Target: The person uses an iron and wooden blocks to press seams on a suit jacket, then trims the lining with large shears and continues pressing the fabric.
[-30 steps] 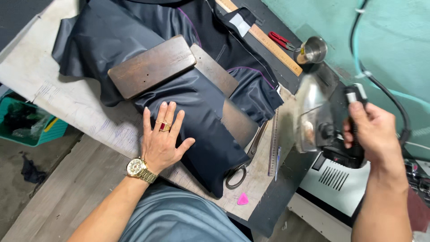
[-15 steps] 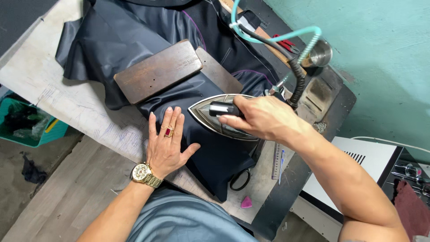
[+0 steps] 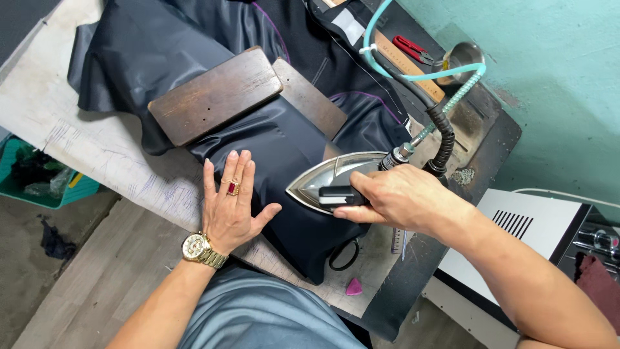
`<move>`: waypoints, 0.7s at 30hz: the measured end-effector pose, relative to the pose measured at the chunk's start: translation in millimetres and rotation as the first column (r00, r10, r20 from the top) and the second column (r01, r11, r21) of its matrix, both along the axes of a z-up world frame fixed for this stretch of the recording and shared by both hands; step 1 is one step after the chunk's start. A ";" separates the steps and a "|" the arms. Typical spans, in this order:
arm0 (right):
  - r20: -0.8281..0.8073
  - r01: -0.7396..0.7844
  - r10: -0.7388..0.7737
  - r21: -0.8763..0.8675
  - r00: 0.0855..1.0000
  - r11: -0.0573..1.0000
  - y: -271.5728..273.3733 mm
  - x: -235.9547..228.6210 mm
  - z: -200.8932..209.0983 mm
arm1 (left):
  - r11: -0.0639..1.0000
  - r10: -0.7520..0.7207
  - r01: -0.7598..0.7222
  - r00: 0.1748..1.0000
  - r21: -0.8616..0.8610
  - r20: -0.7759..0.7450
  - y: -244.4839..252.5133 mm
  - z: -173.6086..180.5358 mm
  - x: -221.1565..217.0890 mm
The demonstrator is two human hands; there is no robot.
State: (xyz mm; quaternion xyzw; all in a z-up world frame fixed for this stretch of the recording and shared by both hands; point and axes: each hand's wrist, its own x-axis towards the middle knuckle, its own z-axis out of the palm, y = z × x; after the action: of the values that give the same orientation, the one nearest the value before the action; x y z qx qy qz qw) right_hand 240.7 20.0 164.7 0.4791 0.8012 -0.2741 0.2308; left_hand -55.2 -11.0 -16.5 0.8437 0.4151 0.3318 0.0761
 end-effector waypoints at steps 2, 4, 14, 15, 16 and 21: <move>-0.012 0.007 -0.007 -0.050 1.000 0.999 -3.8 10.6 3.8 | 1.000 0.003 -0.003 1.000 -0.002 0.003 0.1 1.4 1.0; -0.020 0.076 -0.078 -0.097 0.997 0.992 -2.2 25.2 17.3 | 1.000 0.001 -0.001 1.000 0.009 0.007 -0.1 2.6 1.7; 0.003 0.450 -0.451 -0.070 0.892 0.890 14.9 32.6 46.6 | 1.000 0.010 -0.010 1.000 0.022 0.027 0.3 0.3 -0.2; -0.002 0.452 -0.453 -0.067 0.891 0.889 20.2 26.5 40.5 | 1.000 0.007 -0.008 1.000 0.027 0.023 0.6 0.9 -0.2; -0.042 0.406 -0.408 -0.057 0.912 0.912 25.7 20.6 34.3 | 1.000 0.006 -0.007 1.000 0.024 0.026 1.0 1.2 0.0; -0.130 0.246 -0.246 -0.014 0.960 0.969 53.5 -15.0 15.0 | 1.000 0.002 -0.002 1.000 0.022 0.012 1.3 1.2 0.0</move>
State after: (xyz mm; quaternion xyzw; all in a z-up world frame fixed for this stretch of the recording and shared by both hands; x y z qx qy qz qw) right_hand 225.7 73.5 179.7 0.5563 0.7492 -0.3307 0.1413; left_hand -55.2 -9.6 -15.4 0.8420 0.4119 0.3415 0.0690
